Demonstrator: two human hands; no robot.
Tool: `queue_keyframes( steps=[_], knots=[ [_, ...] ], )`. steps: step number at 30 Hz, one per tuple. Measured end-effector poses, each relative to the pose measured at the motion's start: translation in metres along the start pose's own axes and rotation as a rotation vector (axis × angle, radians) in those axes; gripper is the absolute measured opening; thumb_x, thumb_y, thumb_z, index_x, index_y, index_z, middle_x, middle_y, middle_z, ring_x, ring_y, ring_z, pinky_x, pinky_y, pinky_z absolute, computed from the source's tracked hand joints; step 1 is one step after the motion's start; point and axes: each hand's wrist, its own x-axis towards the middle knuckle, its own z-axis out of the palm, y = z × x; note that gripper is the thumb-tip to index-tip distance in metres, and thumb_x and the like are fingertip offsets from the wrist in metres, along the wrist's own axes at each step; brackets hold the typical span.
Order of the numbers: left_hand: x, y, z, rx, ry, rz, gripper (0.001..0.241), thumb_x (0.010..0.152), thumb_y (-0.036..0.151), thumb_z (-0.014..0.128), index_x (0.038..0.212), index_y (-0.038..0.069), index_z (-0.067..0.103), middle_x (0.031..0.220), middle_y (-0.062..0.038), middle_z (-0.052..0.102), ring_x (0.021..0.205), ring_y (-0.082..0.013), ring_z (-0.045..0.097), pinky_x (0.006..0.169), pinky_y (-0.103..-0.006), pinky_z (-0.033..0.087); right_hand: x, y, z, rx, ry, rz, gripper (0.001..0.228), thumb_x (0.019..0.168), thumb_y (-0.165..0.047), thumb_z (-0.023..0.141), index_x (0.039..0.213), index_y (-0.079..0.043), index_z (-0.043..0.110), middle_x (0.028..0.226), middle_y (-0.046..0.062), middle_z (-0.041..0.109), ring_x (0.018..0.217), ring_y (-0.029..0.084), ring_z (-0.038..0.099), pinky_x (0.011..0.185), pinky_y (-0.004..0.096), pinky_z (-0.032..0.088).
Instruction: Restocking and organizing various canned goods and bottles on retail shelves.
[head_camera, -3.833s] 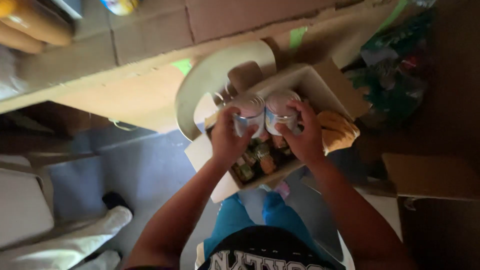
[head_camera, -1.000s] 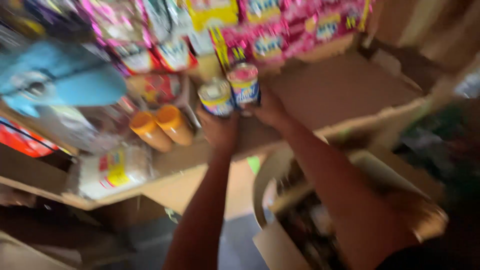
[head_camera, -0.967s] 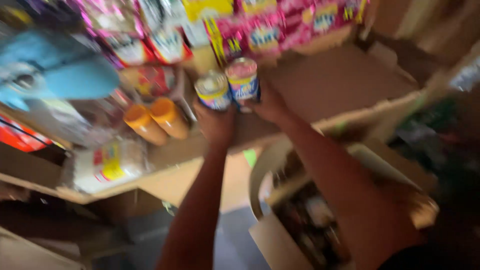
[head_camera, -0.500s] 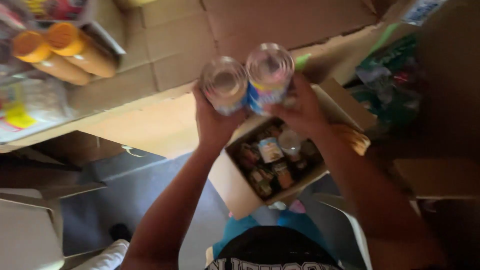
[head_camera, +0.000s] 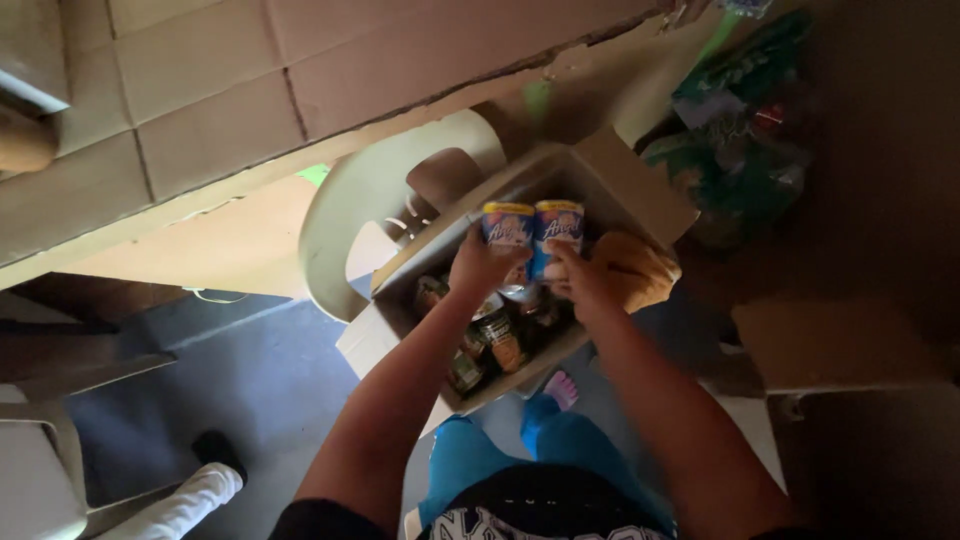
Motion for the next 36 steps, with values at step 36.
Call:
queue_keyframes(
  steps=[36],
  knots=[
    [0.080,-0.095,0.159,0.100,0.190,-0.164,0.085,0.098,0.075,0.052,0.145,0.005,0.048,0.140,-0.036,0.053,0.122,-0.0536,0.057,0.101,-0.0593,0.045,0.096,0.036,-0.052,-0.588,0.123,-0.663,0.084,0.078,0.004,0.063,0.158,-0.005,0.041,0.134,0.020,0.060,0.126,0.035,0.059,0.104,0.042,0.047]
  ],
)
